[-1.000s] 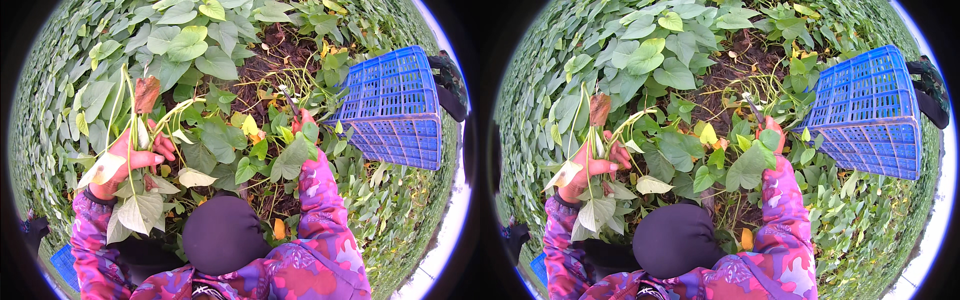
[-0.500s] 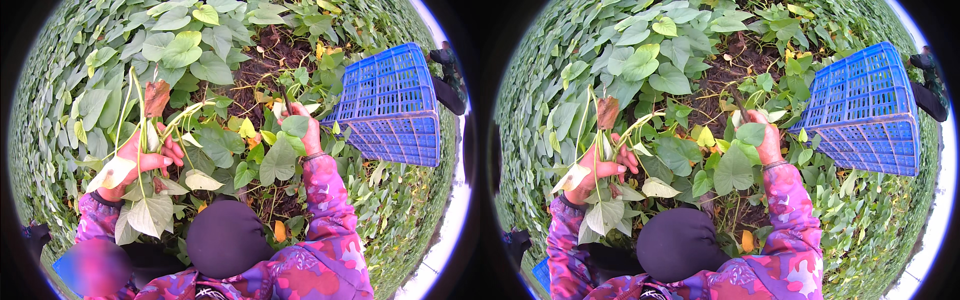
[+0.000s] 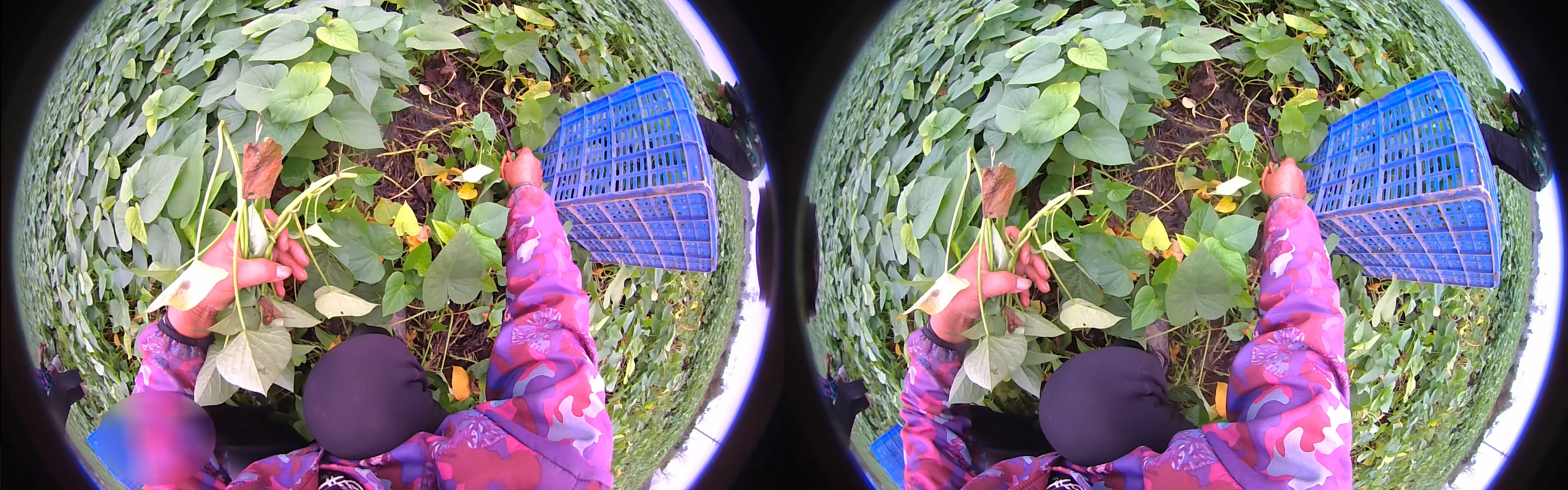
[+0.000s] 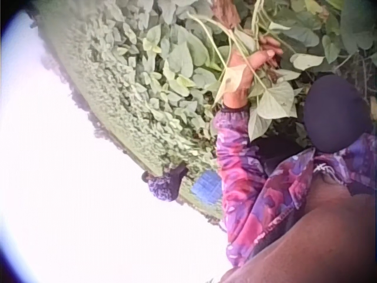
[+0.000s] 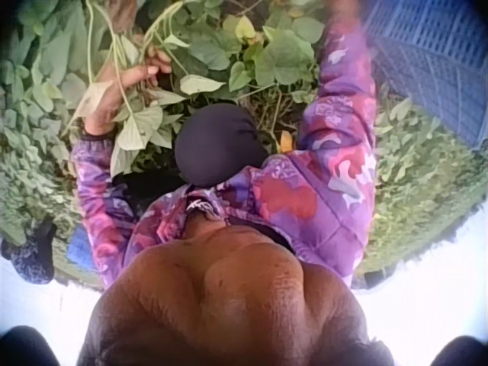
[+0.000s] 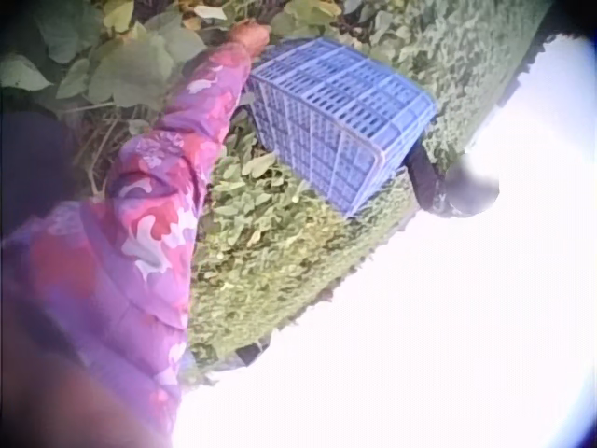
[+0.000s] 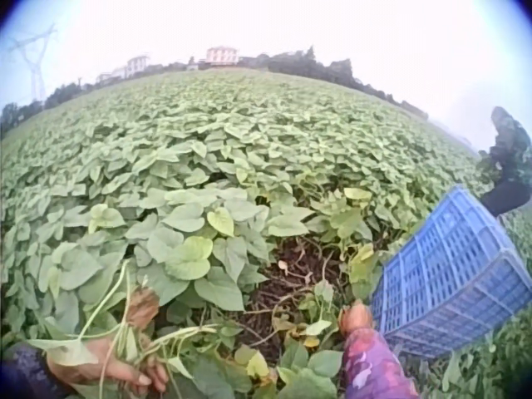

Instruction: The person uses scissors to cut stems of leafy green plants and places them into a blue plastic crate. The person repeatedly gathers stems, trims them, and deposits the cuttings into the crate while working in a field.

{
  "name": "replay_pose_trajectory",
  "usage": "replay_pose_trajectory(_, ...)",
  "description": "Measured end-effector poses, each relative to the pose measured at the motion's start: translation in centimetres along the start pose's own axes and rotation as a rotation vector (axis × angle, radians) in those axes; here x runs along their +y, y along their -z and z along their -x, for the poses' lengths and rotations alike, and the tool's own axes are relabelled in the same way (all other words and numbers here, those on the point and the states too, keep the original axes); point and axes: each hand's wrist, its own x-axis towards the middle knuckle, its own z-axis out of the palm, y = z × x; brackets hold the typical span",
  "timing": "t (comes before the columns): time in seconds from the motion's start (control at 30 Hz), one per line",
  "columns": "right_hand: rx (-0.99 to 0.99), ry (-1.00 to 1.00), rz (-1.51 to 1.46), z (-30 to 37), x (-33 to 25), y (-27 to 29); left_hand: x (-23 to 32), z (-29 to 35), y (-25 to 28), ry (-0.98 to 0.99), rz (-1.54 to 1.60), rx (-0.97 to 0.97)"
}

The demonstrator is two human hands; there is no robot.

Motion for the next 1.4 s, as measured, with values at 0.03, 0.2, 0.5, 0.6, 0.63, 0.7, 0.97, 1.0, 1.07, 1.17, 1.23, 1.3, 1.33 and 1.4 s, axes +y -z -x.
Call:
replay_pose_trajectory(0.03, -0.023, -0.028, -0.128, 0.3, 0.0, 0.4, -0.1, 0.2, 0.2, -0.008, -0.007, 0.015)
replay_pose_trajectory(0.2, -0.287, -0.167, -1.087, 6.0, -1.2, 6.3, -0.4, 0.7, 0.5, -0.024, 0.014, 0.060)
replay_pose_trajectory(0.5, -0.174, 0.147, -1.229, 19.1, -5.3, 10.9, 0.3, 2.3, -0.1, -0.233, -0.025, 0.077)
replay_pose_trajectory(0.6, -0.131, 0.097, -0.821, 19.9, -3.7, 13.1, 0.4, 4.5, 1.5, -0.264, -0.046, 0.162)
replay_pose_trajectory(0.63, 0.010, 0.143, -0.508, 20.2, -3.0, 14.4, 0.6, 5.2, 2.2, -0.251, -0.055, 0.215)
replay_pose_trajectory(0.7, 0.254, 0.160, -0.537, 19.9, -3.1, 16.8, 1.2, 6.1, 3.8, -0.261, -0.102, 0.286)
replay_pose_trajectory(0.97, -0.634, 0.053, -1.573, 12.9, -17.9, 11.8, 6.6, 3.8, 4.2, -0.684, -0.238, 0.458)
replay_pose_trajectory(1.0, -0.589, -0.107, -1.493, 12.8, -19.5, 8.8, 7.3, 3.6, 4.1, -0.755, -0.279, 0.548)
replay_pose_trajectory(1.07, -0.757, -0.197, -1.496, 13.9, -20.9, 3.5, 9.0, 3.6, 4.2, -0.804, -0.414, 0.728)
replay_pose_trajectory(1.17, -1.045, 0.045, -1.299, 17.1, -23.4, -2.4, 10.1, 4.0, 3.8, -0.817, -0.698, 0.888)
replay_pose_trajectory(1.23, -1.013, 0.274, -1.186, 19.9, -26.7, -4.7, 9.4, 3.3, 2.8, -0.810, -0.742, 0.872)
replay_pose_trajectory(1.3, -0.802, 0.512, -1.074, 22.3, -29.6, -5.9, 8.5, 0.9, 1.8, -0.711, -1.036, 0.660)
replay_pose_trajectory(1.33, -0.777, 0.580, -1.109, 23.4, -30.8, -6.1, 7.8, -0.3, 1.5, -0.698, -1.292, 0.515)
replay_pose_trajectory(1.4, -1.047, 0.076, -1.841, 25.9, -31.3, -6.4, 6.1, -4.9, 1.4, -0.772, -1.476, 0.310)
